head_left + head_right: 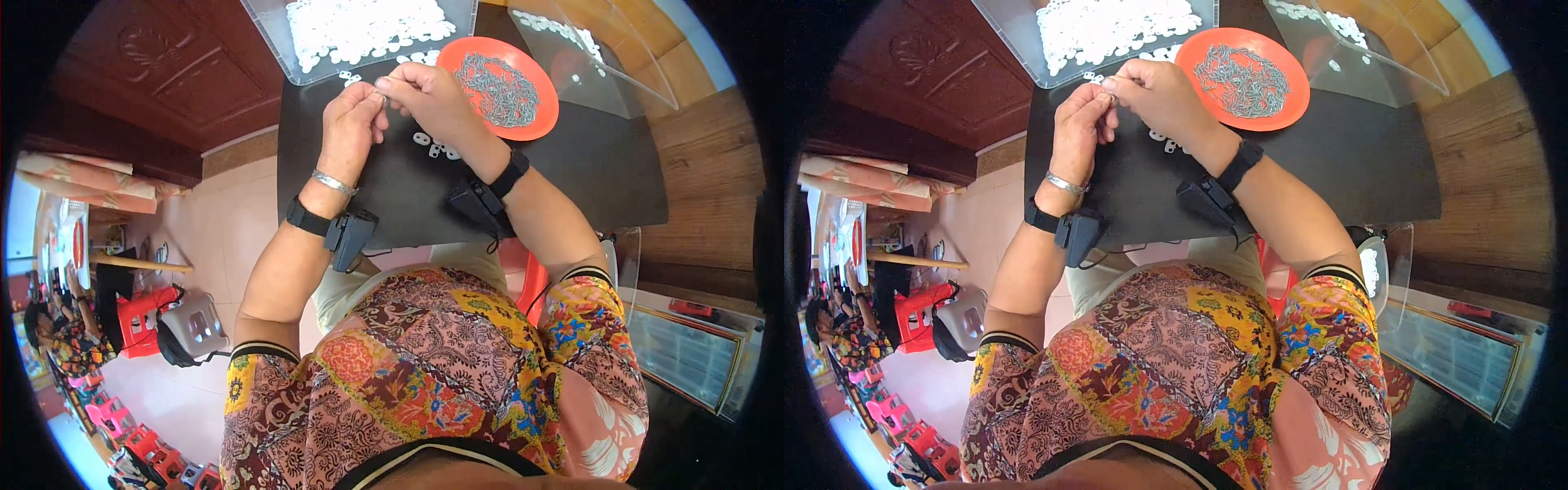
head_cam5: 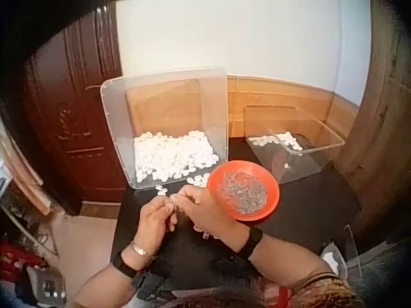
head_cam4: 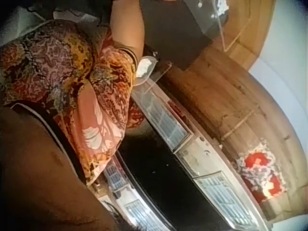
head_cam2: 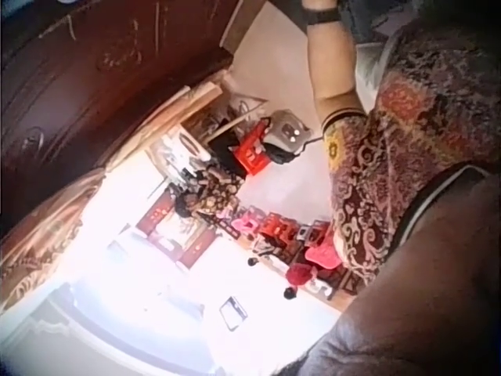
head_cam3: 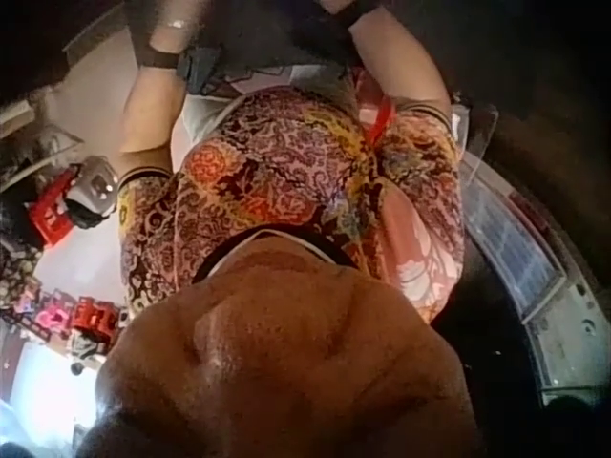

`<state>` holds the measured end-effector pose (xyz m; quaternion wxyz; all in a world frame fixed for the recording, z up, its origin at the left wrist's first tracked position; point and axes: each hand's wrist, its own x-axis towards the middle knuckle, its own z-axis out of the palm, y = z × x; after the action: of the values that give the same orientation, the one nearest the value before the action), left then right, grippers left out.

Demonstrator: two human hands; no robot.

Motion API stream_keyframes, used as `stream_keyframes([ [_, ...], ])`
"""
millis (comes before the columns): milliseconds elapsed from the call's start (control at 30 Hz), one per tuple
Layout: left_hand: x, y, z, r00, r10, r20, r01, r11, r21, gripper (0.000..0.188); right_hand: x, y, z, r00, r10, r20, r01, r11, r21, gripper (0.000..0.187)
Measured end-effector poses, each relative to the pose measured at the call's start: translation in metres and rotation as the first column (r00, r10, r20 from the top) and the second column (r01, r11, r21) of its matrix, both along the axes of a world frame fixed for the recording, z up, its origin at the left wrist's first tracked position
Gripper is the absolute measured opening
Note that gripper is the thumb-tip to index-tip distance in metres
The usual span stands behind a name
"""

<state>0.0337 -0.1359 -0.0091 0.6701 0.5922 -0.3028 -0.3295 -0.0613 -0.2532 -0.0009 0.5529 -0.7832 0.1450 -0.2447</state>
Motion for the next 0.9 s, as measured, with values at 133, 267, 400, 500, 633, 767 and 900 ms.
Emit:
stream_keyframes([
  [133, 0.003, -0.002, 0.003, 0.999, -0.026, -0.034, 0.025, 1.0, -0.005, 0.016, 0.002, -0.012, -0.005, 1.0, 0.005, 0.021, -0.008, 0.993, 0.118, 0.027],
  [267, 0.006, -0.004, 0.002, 0.997, -0.042, -0.069, 0.04, 0.999, -0.032, 0.014, -0.004, -0.017, 0.005, 1.0, 0.016, 0.009, -0.017, 0.994, 0.105, 0.023],
  [400, 0.007, -0.005, 0.002, 0.998, -0.034, -0.054, 0.033, 0.999, -0.016, 0.015, -0.008, -0.014, 0.011, 0.996, 0.076, 0.047, -0.074, 0.996, -0.043, 0.018],
  [500, 0.005, -0.005, 0.006, 0.996, -0.067, -0.059, 0.066, 0.998, -0.018, 0.015, -0.008, -0.017, 0.009, 0.993, 0.109, 0.048, -0.106, 0.993, -0.056, 0.016],
  [633, 0.002, -0.003, 0.01, 0.995, -0.094, -0.022, 0.094, 0.995, 0.024, 0.015, -0.008, -0.018, 0.009, 0.995, 0.101, 0.02, -0.097, 0.985, -0.142, 0.014],
  [767, 0.002, -0.001, 0.006, 0.995, -0.1, 0.014, 0.1, 0.994, 0.034, 0.016, -0.01, -0.011, 0.012, 0.999, 0.039, -0.03, -0.047, 0.94, -0.338, 0.015],
  [900, 0.0, 0.0, 0.004, 0.995, -0.099, -0.003, 0.099, 0.995, 0.025, 0.017, -0.01, -0.007, 0.009, 1.0, 0.02, -0.02, -0.026, 0.931, -0.364, 0.016],
])
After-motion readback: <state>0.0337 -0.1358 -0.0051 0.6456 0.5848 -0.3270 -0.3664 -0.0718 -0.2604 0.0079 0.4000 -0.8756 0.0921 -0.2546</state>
